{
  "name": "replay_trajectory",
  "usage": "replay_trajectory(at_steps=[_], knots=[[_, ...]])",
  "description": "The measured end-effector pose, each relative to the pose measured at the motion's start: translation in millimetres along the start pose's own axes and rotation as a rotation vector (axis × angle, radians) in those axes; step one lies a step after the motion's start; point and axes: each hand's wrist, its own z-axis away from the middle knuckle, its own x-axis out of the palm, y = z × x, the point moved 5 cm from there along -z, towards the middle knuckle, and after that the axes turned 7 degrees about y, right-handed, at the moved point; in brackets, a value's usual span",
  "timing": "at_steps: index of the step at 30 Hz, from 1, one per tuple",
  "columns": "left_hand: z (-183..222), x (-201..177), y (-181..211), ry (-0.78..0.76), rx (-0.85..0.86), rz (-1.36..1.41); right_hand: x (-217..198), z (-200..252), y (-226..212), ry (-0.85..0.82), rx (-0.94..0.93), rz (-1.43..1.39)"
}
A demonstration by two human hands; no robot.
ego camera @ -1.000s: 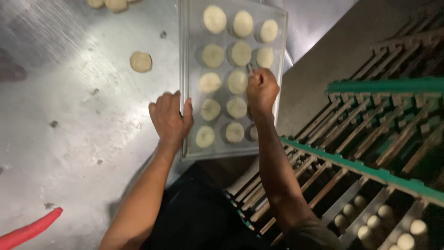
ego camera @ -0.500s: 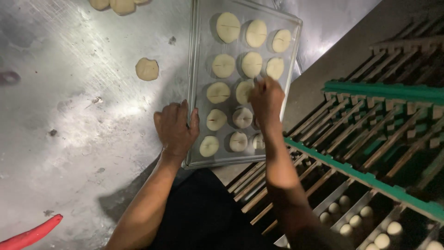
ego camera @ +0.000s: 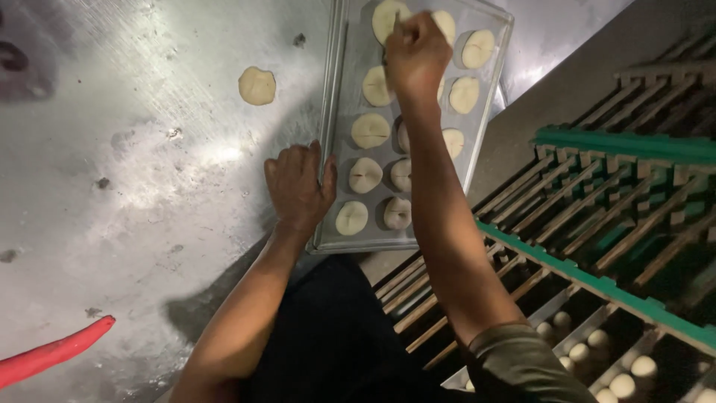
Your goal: Prepare and shape dough for baking, including scoring and applying egg wash.
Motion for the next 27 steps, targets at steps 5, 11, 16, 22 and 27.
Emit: replay_trajectory(at_steps=[5,11,16,22,27], knots=[[-3.1,0.3,-0.8,-0.02,-0.027,-0.013,-75.5,102.4,-34.5,-0.034,-0.172,0.084],[-0.6,-3.1,2.7,-0.002,-0.016,-0.017,-88.0,128.6,-50.9,0.02,0.079,-0.012],[3.4,-5.3,8.1,0.023,-0.022,-0.013,-73.9,129.0,-36.2,0.012,0.098,-0.069],[-50.3,16.3,11.5,0.163,0.121,0.348,-66.6,120.5,-29.1,0.116,0.13,-0.126],[-108.1,85.5,22.3,-0.138,0.4,0.119,-63.7,110.7,-32.5,0.135,0.196,-0.176]])
